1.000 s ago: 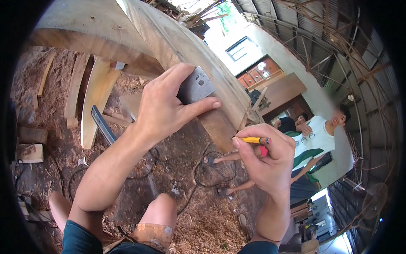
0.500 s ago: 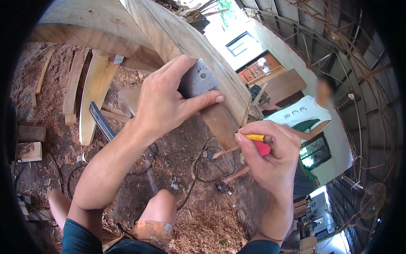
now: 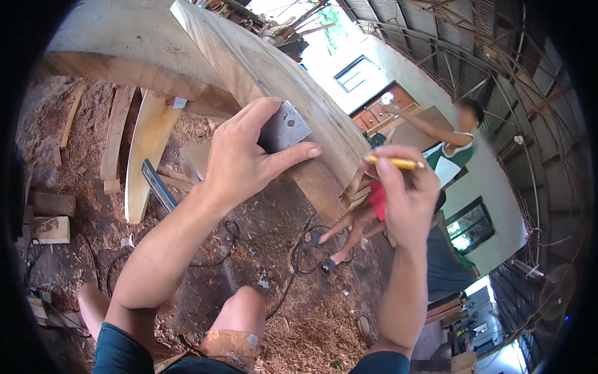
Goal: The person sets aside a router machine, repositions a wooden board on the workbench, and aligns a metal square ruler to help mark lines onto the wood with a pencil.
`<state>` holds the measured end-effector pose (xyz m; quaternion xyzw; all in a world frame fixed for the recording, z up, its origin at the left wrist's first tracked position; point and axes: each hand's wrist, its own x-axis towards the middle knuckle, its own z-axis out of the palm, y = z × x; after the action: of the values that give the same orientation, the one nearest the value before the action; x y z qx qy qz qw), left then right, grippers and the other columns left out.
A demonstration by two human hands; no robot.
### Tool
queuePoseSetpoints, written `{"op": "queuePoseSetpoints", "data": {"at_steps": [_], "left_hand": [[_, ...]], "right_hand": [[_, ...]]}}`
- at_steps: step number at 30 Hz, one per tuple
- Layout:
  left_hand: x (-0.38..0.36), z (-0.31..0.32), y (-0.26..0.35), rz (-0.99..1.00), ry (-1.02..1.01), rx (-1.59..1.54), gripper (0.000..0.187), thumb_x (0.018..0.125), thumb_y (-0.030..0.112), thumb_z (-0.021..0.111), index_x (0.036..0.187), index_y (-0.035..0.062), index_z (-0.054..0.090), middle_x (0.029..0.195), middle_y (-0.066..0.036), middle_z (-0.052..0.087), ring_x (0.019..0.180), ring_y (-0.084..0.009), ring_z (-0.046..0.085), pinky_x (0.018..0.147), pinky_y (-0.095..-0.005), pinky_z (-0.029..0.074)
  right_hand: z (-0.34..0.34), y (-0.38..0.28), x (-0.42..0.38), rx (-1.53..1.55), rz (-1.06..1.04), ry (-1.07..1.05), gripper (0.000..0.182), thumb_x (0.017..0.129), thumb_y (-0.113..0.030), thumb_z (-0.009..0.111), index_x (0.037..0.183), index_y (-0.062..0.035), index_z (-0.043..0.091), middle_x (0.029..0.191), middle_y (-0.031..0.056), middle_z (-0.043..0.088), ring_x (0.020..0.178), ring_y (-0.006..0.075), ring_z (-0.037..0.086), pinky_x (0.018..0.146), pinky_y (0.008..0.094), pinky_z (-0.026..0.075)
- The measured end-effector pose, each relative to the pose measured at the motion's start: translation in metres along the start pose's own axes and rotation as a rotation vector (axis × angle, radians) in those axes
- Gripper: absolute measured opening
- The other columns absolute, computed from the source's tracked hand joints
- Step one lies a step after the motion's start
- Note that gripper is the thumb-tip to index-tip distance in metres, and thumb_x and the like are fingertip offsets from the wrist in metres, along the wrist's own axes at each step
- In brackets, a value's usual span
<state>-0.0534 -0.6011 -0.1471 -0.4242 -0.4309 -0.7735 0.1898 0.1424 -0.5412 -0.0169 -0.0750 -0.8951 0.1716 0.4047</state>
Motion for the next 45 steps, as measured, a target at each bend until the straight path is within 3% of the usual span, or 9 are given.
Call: {"op": "queuePoseSetpoints", "data": {"at_steps": [5,14,19,23,29,33,36,37,45], "left_hand": [[-0.01,0.002,0.004,0.169,0.139,0.06,0.07,0.072,0.051,0.085,0.118,0.0017,0.066,0.093,-0.014,0.062,0.079,-0.029,0.065,0.064,-0.04,0.053],[-0.045,-0.02,0.012,-0.059,-0.118,-0.103,0.069,0.094,0.045,0.058,0.136,-0.009,0.054,0.09,-0.004,0.05,0.078,-0.0138,0.046,0.065,-0.0284,0.036],[-0.056,-0.008,0.036,-0.294,-0.059,-0.468,0.046,0.089,0.002,0.072,0.131,-0.0065,0.055,0.112,-0.008,0.059,0.09,-0.01,0.062,0.077,-0.0238,0.053],[-0.059,0.001,0.021,-0.105,-0.109,-0.256,0.054,0.085,0.002,0.078,0.133,-0.0068,0.055,0.112,-0.008,0.058,0.1,-0.0137,0.062,0.084,-0.0262,0.053],[-0.055,0.008,0.023,0.018,-0.086,-0.118,0.056,0.077,0.006,0.085,0.127,-0.0048,0.062,0.107,-0.009,0.06,0.089,-0.0125,0.058,0.072,-0.0249,0.048],[-0.055,0.006,0.031,-0.011,-0.066,-0.095,0.056,0.073,0.011,0.088,0.123,-0.0048,0.066,0.106,-0.016,0.065,0.093,-0.0229,0.063,0.079,-0.0323,0.052],[-0.055,0.009,0.027,0.018,-0.046,-0.117,0.058,0.073,0.013,0.09,0.123,-0.0033,0.067,0.108,-0.017,0.065,0.094,-0.0232,0.064,0.078,-0.032,0.053],[-0.057,0.011,0.026,0.021,-0.027,-0.156,0.061,0.071,0.009,0.091,0.125,-0.0029,0.066,0.108,-0.012,0.064,0.092,-0.0166,0.058,0.078,-0.0282,0.048],[-0.061,0.01,0.031,-0.003,-0.01,-0.135,0.061,0.07,0.011,0.091,0.125,0.0005,0.068,0.106,-0.015,0.065,0.092,-0.0214,0.063,0.078,-0.0314,0.051]], "right_hand": [[0.031,0.052,0.02,0.049,0.011,-0.028,0.018,0.099,-0.003,0.051,0.107,0.0002,0.066,0.096,0.0066,0.069,0.093,0.0131,0.065,0.087,0.0285,0.051],[0.037,0.045,0.014,-0.041,-0.026,-0.069,0.017,0.094,-0.004,0.052,0.103,-0.0034,0.067,0.083,0.0055,0.066,0.078,0.0119,0.062,0.072,0.0278,0.048],[0.036,0.047,0.015,-0.05,-0.029,-0.105,0.017,0.091,-0.004,0.054,0.102,-0.0041,0.067,0.078,0.0065,0.064,0.069,0.0137,0.06,0.066,0.0292,0.047],[0.038,0.052,0.017,0.0,-0.085,-0.088,0.017,0.092,-0.003,0.053,0.101,-0.0029,0.067,0.076,0.0062,0.064,0.069,0.013,0.06,0.065,0.0288,0.047],[0.04,0.054,0.014,0.1,-0.081,-0.05,0.018,0.093,-0.002,0.052,0.1,-0.0014,0.068,0.078,0.0044,0.065,0.074,0.0106,0.06,0.068,0.0271,0.048],[0.041,0.058,0.012,0.136,-0.084,-0.045,0.019,0.093,-0.001,0.052,0.1,-0.0012,0.069,0.079,0.0027,0.065,0.076,0.0093,0.06,0.069,0.0258,0.047],[0.041,0.057,0.013,0.128,-0.09,-0.052,0.02,0.091,0.001,0.051,0.098,-0.0003,0.069,0.081,0.0022,0.065,0.077,0.0082,0.058,0.07,0.0247,0.047],[0.04,0.059,0.013,0.14,-0.089,-0.06,0.02,0.09,0.001,0.05,0.098,0.0,0.069,0.081,0.0021,0.065,0.077,0.0081,0.057,0.071,0.0247,0.047],[0.035,0.057,0.012,0.158,-0.154,-0.101,0.019,0.084,0.004,0.05,0.09,0.0016,0.068,0.08,0.0003,0.059,0.071,0.0062,0.047,0.065,0.0233,0.035]]}}
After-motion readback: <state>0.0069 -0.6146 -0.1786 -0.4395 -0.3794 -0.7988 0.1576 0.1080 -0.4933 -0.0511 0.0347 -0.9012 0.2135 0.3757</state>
